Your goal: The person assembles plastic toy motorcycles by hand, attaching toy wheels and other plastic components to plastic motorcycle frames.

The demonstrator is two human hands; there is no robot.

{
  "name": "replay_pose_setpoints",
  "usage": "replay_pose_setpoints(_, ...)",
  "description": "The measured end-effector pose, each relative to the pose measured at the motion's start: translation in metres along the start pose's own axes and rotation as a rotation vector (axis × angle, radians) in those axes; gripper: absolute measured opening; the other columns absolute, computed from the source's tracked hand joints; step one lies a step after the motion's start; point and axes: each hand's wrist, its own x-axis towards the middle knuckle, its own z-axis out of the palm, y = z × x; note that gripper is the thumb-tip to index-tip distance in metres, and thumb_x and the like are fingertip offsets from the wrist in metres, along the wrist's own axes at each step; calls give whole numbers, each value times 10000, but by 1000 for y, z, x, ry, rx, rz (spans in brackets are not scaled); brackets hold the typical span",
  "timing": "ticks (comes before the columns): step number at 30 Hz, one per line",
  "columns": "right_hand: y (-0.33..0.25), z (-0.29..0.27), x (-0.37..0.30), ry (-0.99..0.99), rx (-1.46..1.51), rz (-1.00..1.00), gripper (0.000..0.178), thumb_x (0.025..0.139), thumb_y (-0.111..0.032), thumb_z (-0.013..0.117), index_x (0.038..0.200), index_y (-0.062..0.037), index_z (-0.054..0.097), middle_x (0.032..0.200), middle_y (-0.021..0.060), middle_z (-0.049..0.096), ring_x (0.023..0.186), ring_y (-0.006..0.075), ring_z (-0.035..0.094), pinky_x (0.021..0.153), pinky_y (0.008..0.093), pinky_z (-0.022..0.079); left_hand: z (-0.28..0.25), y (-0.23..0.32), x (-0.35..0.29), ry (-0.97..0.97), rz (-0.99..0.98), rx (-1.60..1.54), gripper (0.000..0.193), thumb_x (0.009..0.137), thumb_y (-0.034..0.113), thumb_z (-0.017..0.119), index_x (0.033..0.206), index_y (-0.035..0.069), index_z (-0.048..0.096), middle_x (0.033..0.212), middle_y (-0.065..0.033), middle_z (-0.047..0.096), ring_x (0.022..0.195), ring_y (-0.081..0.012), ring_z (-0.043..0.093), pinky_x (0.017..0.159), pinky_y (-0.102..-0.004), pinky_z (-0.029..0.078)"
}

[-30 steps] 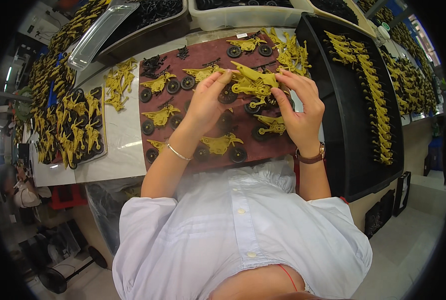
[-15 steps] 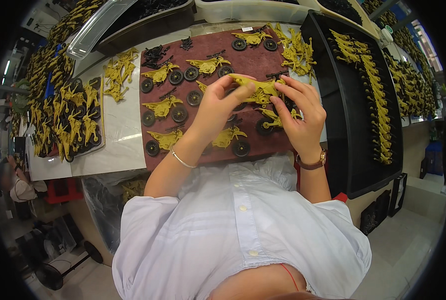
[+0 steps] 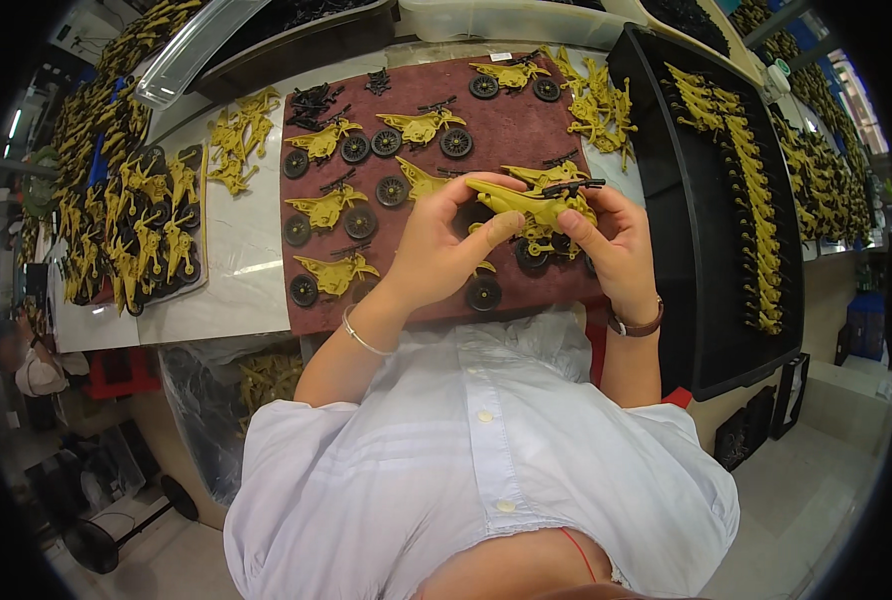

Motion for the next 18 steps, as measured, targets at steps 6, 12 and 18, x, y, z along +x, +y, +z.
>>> replay_pose_setpoints(6, 7, 6, -3, 35, -93, -103, 247, 866, -113, 693, 1042, 46, 624, 917, 41, 649, 776, 56, 568, 654, 194, 444, -5, -3, -1, -26, 34, 8, 280, 855, 109, 680, 1079, -32, 588, 1006, -77, 653, 936, -114, 605, 822, -260, 481)
replay_pose_setpoints(12, 21, 11, 1, 164, 308, -38, 252, 868, -91, 683, 1072, 34, 605, 996, 77, 657, 874, 103, 608, 760, 227, 484, -3, -2, 0, 60, -200, -460, 261, 854, 75, 686, 1066, -42, 589, 996, -88, 642, 931, -139, 619, 820, -274, 520)
replay_pose_setpoints(18, 17, 20, -6, 152, 492, 32, 303, 866, -31, 656, 1144, 33, 557, 1014, 77, 651, 893, 105, 611, 783, 223, 492, 4, -13, -9, 61, -142, -259, 194, 836, 44, 702, 979, -65, 632, 937, -98, 668, 866, -142, 648, 778, -257, 531)
